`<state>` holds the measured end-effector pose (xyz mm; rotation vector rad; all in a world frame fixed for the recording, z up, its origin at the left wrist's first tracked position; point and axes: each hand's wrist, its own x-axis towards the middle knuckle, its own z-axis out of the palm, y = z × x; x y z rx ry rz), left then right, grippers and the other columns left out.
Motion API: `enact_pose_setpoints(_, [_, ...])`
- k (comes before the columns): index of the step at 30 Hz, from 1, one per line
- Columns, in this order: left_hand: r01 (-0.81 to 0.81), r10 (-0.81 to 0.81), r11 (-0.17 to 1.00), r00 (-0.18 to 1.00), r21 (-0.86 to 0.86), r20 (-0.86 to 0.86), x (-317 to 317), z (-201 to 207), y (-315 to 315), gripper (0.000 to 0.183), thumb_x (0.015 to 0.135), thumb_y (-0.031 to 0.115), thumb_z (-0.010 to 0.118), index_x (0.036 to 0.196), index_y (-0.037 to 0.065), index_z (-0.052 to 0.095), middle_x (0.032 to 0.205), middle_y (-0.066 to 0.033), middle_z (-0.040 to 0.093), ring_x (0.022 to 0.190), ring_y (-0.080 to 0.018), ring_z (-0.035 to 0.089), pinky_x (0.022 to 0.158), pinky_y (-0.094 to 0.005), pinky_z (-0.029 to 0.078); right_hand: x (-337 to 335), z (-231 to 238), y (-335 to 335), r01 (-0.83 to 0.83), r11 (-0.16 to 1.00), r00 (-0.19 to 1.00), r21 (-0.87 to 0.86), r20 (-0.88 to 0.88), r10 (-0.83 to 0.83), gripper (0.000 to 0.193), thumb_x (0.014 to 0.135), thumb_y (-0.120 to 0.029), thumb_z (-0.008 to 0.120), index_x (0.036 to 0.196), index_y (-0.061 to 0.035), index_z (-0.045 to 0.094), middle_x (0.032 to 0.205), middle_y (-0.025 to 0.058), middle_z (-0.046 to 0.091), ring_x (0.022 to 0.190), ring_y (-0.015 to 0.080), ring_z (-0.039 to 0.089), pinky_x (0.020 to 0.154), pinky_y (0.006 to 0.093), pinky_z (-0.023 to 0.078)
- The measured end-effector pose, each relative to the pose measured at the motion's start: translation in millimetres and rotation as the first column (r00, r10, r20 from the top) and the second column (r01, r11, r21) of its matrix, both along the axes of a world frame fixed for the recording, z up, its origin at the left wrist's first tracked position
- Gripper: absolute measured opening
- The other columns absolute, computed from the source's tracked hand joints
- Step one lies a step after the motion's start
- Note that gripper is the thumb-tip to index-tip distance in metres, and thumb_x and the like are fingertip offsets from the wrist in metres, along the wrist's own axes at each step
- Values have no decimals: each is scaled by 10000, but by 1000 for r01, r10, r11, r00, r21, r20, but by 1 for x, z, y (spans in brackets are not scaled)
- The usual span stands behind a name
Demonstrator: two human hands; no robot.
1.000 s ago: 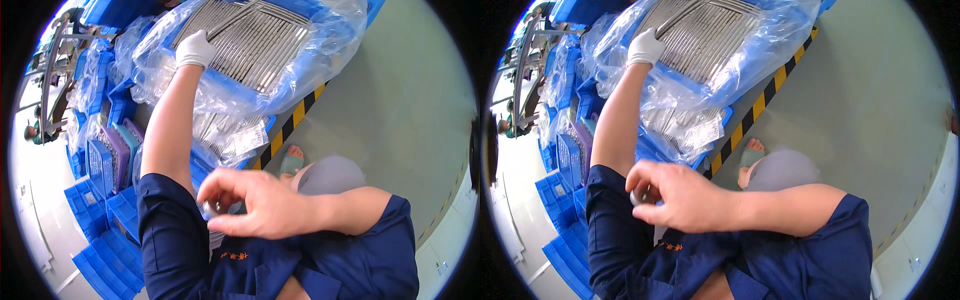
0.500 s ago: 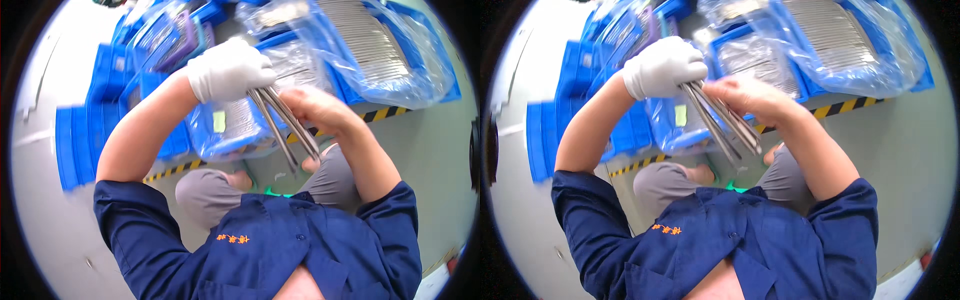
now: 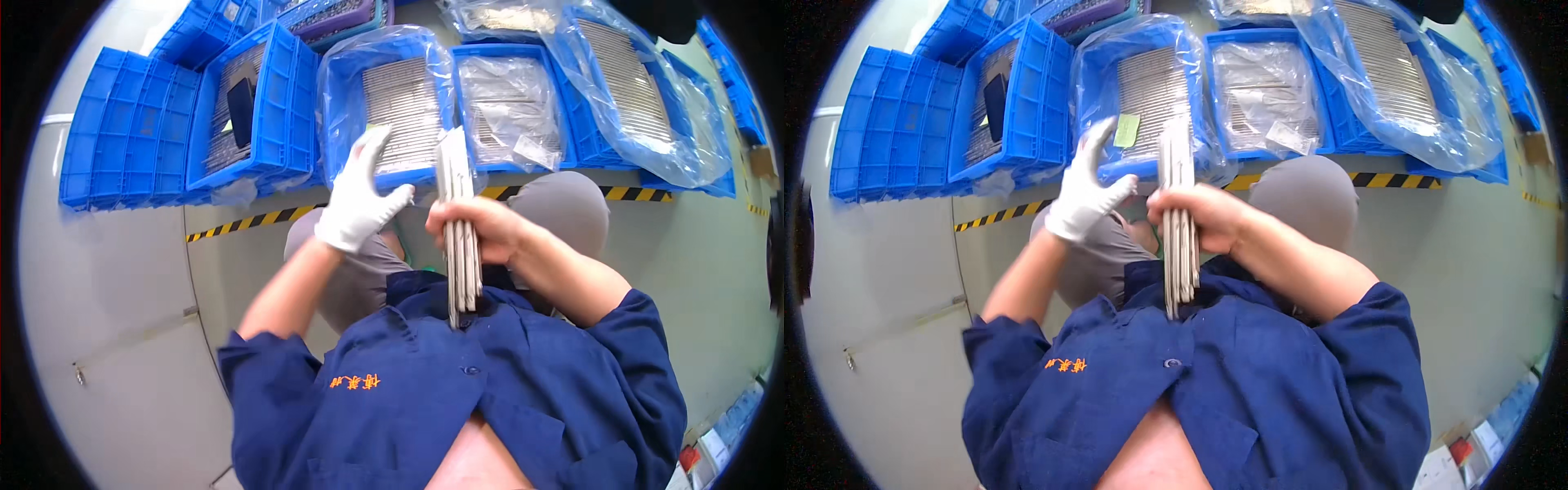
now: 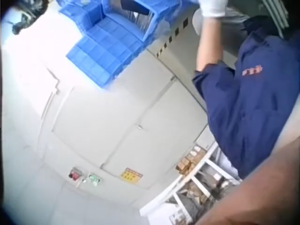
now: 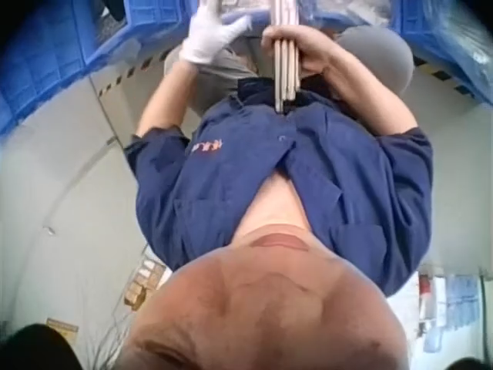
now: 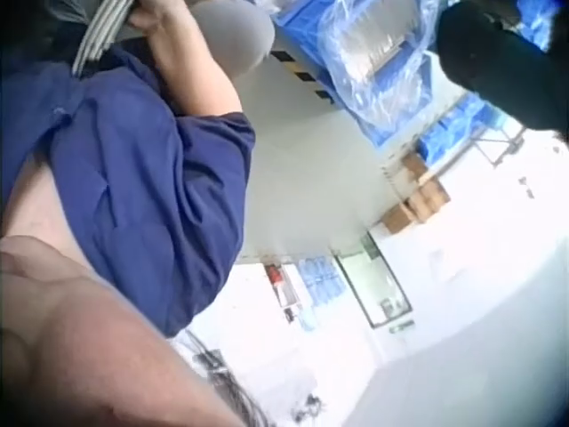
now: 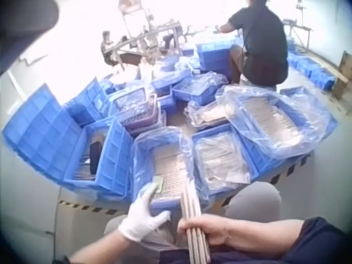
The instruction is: Sorting and inspecting metal rods from blue plastic crates.
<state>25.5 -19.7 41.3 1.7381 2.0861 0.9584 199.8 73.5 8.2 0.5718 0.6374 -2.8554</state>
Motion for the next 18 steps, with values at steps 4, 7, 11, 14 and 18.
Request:
enact_pose_setpoints(4, [-181, 23, 978, -405, -105, 914, 35, -48, -36, 458, 851, 438, 406, 1163, 105, 439, 1123, -116, 483, 1010, -289, 474, 860, -447, 381, -18, 5, 32, 316, 939, 947, 137, -100, -304, 120, 771, -178, 545, 803, -63, 534, 704, 32, 526, 608, 120, 514, 562, 255, 434])
enact_pose_setpoints(7, [-246, -145, 967, -756, -71, 638, 60, -31, -28, 551, 849, 530, 273, 1175, 116, 435, 1255, -140, 380, 1155, -340, 355, 922, -543, 294, -34, 38, 17, 453, 791, 887, 411, -121, -445, 124, 763, -161, 578, 819, -61, 529, 729, 6, 507, 661, 95, 497, 598, 231, 410])
enact_pose_setpoints(11, [-300, -121, 943, -715, -146, 688, 56, -19, -15, 538, 845, 513, 285, 1176, 131, 467, 1115, -96, 534, 1011, -249, 510, 865, -407, 403, -47, 45, -16, 475, 381, 872, 793, -366, -326, 116, 777, -137, 589, 827, -46, 537, 720, -14, 507, 673, 66, 470, 618, 222, 400])
enact_pose_setpoints(14, [-401, -153, 908, -590, -123, 793, 53, -17, -12, 455, 862, 458, 314, 1127, 139, 501, 1074, -55, 558, 950, -211, 544, 827, -357, 433, -56, 49, -30, 351, 167, 924, 921, -312, -221, 129, 766, -130, 611, 812, -31, 542, 734, -2, 528, 681, 68, 484, 622, 223, 405])
enact_pose_setpoints(18, [-218, -104, 975, -636, -49, 765, 50, -21, -24, 362, 873, 373, 390, 1095, 104, 490, 1009, -45, 567, 902, -197, 554, 791, -347, 454, -68, 46, -18, 302, 352, 950, 886, -251, -183, 137, 767, -131, 608, 829, -35, 534, 729, 9, 539, 664, 79, 510, 597, 231, 417])
